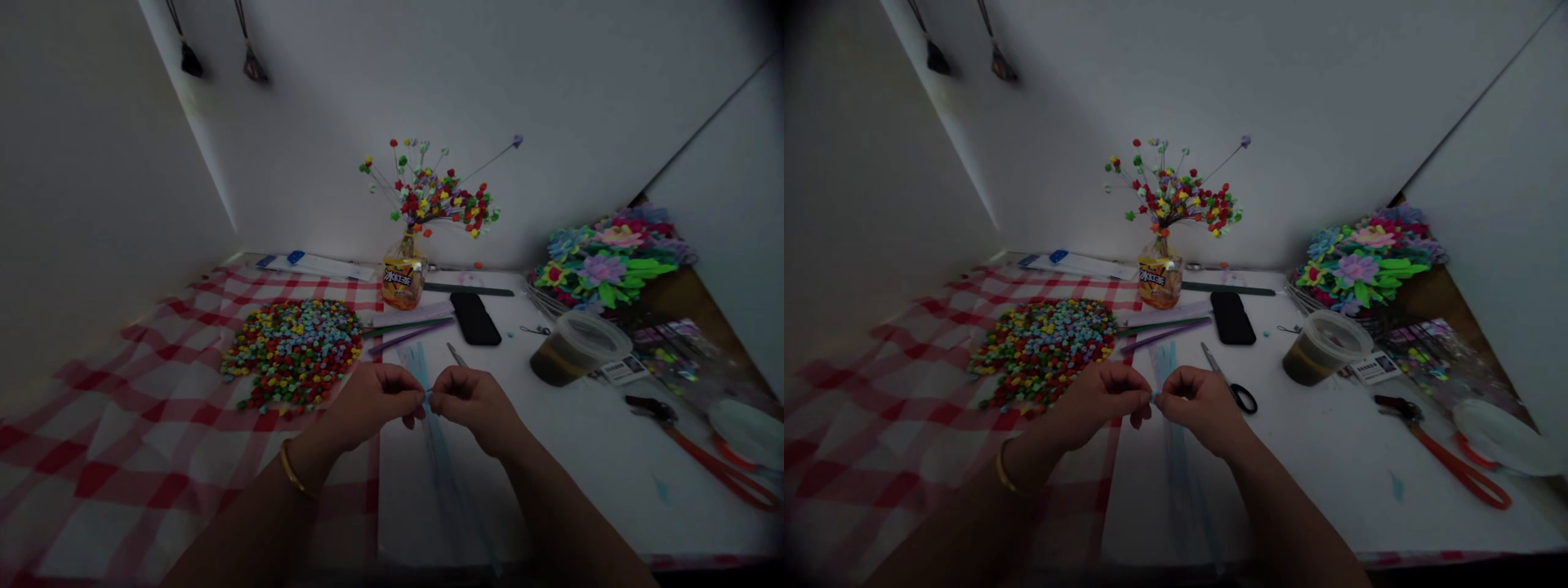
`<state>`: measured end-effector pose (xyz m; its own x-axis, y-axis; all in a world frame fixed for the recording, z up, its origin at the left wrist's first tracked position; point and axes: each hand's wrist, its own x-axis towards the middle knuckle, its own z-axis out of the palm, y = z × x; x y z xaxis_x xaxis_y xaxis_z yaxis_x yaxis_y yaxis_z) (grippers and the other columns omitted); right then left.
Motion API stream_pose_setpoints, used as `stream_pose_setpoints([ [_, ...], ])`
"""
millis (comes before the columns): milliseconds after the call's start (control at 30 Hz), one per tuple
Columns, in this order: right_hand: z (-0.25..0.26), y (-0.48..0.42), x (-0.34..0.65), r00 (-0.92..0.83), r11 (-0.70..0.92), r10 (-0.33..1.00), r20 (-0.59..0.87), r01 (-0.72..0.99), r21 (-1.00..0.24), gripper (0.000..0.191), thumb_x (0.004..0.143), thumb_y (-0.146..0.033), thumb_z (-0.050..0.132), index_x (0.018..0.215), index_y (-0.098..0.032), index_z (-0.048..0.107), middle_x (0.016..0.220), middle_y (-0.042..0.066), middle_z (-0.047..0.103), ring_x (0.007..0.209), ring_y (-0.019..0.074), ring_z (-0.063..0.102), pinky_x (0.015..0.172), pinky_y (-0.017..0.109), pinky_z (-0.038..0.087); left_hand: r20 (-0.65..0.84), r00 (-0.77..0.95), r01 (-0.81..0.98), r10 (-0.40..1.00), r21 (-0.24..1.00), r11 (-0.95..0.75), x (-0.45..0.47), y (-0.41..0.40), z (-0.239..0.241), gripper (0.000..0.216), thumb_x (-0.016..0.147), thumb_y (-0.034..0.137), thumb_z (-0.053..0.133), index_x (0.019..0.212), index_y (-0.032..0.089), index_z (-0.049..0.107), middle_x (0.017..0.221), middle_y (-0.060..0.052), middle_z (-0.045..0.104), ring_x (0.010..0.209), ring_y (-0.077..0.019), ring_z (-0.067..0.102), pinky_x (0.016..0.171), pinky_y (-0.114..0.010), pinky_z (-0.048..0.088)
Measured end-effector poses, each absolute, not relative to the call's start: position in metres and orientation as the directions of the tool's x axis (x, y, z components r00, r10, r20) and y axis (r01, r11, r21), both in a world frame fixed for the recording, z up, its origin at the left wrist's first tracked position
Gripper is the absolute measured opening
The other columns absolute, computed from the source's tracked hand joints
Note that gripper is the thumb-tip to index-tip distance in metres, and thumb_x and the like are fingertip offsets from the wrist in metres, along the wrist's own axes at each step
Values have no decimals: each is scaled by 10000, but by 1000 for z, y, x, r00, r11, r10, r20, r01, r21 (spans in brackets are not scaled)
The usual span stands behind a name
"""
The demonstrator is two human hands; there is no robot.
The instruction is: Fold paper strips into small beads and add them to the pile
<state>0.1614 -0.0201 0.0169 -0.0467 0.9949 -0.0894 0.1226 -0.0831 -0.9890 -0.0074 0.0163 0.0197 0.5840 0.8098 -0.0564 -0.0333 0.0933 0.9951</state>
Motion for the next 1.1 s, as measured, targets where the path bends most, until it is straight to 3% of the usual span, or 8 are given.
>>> stream_pose_setpoints([
  [333,18,-20,161,20,127,988,154,461,-878,33,652,-201,610,632,-214,588,628,-28,595,607,141,509,588,287,391,15,510,196,860,972,-133,-5,16,13,84,682,158,559,673,145,641,546,7,611,483,-95,523,451,-187,375],
  [400,17,-20,162,30,111,991,133,389,-915,40,653,-207,621,630,-215,589,621,-31,588,592,134,497,575,283,382,3,516,137,857,987,-86,-4,16,14,74,689,163,568,670,140,635,543,8,604,481,-91,515,459,-190,379],
  [567,16,-20,161,-17,-17,1000,-16,-63,-998,102,656,-246,674,623,-193,593,607,-31,586,586,115,500,591,273,386,33,534,-148,845,987,55,-2,14,17,95,658,181,672,736,132,647,608,1,620,540,-95,544,539,-221,436],
  [667,16,-22,159,-47,-36,999,-28,-186,-982,118,668,-254,694,640,-179,607,616,-26,594,593,106,509,618,267,396,225,466,-206,856,968,-142,-2,12,17,225,619,156,737,838,162,686,711,-9,641,651,-110,567,615,-229,456],
  [800,18,-26,155,-36,-20,999,-12,-221,-975,158,653,-282,724,693,-187,604,641,-19,599,604,113,532,608,263,420,427,415,-151,804,903,-402,-3,10,15,166,658,155,732,819,190,717,751,-20,675,710,-122,587,660,-226,465],
  [933,22,-32,154,34,184,983,183,-26,-983,179,665,-287,721,795,-219,620,746,1,616,709,143,578,652,280,463,463,365,-160,808,886,-436,-5,10,15,167,668,153,724,830,194,721,748,-26,695,698,-132,611,633,-224,482],
  [1100,23,-38,157,5,437,886,464,330,-837,88,730,-255,659,815,-234,653,800,20,658,806,186,626,709,325,502,432,340,-206,835,901,-382,-5,11,18,179,634,121,736,803,181,727,722,-30,696,665,-131,616,600,-216,488],
])
